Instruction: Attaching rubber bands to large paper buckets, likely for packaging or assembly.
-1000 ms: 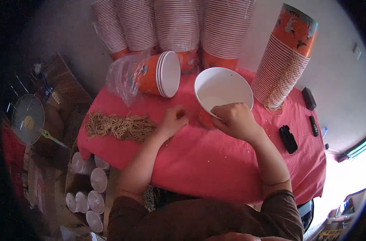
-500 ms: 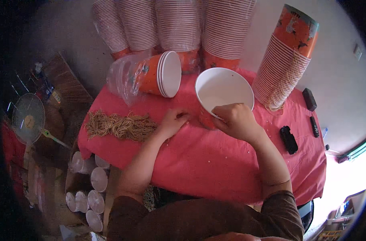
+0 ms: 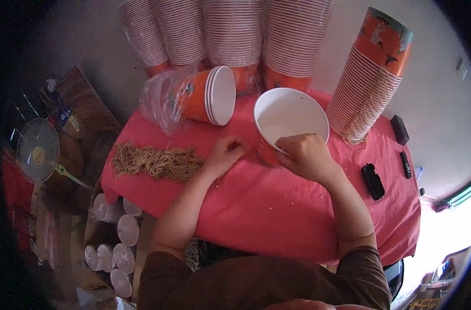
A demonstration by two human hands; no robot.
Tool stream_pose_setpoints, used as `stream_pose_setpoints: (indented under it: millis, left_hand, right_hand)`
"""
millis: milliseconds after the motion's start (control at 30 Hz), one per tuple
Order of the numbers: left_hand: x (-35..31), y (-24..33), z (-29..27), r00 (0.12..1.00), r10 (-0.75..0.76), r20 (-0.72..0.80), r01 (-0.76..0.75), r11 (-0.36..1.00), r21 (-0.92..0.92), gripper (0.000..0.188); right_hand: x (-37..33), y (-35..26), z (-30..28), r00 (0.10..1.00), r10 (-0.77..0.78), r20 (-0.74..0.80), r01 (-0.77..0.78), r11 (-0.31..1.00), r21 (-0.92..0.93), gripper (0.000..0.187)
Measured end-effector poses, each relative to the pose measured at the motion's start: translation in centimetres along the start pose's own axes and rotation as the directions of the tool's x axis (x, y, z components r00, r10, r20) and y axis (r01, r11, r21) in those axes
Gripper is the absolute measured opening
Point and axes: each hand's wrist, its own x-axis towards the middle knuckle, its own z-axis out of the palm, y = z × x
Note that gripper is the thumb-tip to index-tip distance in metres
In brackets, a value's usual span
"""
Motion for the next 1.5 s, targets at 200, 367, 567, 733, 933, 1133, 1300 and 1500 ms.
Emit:
stream_pose_setpoints:
  millis: [200, 367, 567, 733, 933, 1133, 1300, 1500]
  left_hand:
    - [0.0, 0.0, 0.1, 0.999, 0.000, -0.047, -0.002, 0.999, -0.045, 0.013]
    - [-0.3, -0.1, 0.4, 0.991, 0.094, -0.097, -0.099, 0.994, -0.052, 0.014]
    - [-0.1, -0.6, 0.5, 0.997, 0.027, -0.068, -0.025, 0.999, 0.029, 0.014]
    - [-0.6, 0.0, 0.8, 0.999, 0.006, -0.052, -0.008, 0.999, -0.038, 0.014]
    - [-1.1, 1.2, 1.5, 0.999, -0.034, -0.036, 0.024, 0.973, -0.230, 0.014]
    - [-1.6, 2.2, 2.1, 0.997, 0.001, -0.078, -0.021, 0.968, -0.250, 0.017]
    - [-3.0, 5.8, 4.2, 0.992, 0.077, -0.095, -0.104, 0.942, -0.318, 0.017]
    - [-4.3, 7.9, 4.9, 0.969, 0.213, -0.129, -0.245, 0.900, -0.360, 0.014]
  right_hand:
    - [0.0, 0.0, -0.1, 1.000, 0.015, 0.006, -0.015, 1.000, -0.005, 0.023]
    - [-0.1, 0.0, 0.1, 0.999, 0.003, -0.035, -0.002, 1.000, 0.012, 0.023]
    - [-0.1, -0.2, -0.1, 0.999, 0.000, -0.045, 0.001, 1.000, 0.006, 0.022]
    - [0.0, -0.4, -0.3, 0.998, -0.030, -0.047, 0.030, 1.000, 0.003, 0.022]
    - [-0.3, -0.6, -0.4, 0.996, 0.092, -0.020, -0.092, 0.995, 0.028, 0.018]
    - [-0.2, -1.4, -3.6, 0.953, 0.186, -0.240, -0.085, 0.922, 0.378, 0.022]
    - [-0.5, -0.7, -4.7, 0.953, 0.123, -0.278, -0.008, 0.925, 0.381, 0.014]
    - [-0.2, -1.9, -4.1, 0.974, -0.097, -0.205, 0.156, 0.941, 0.299, 0.015]
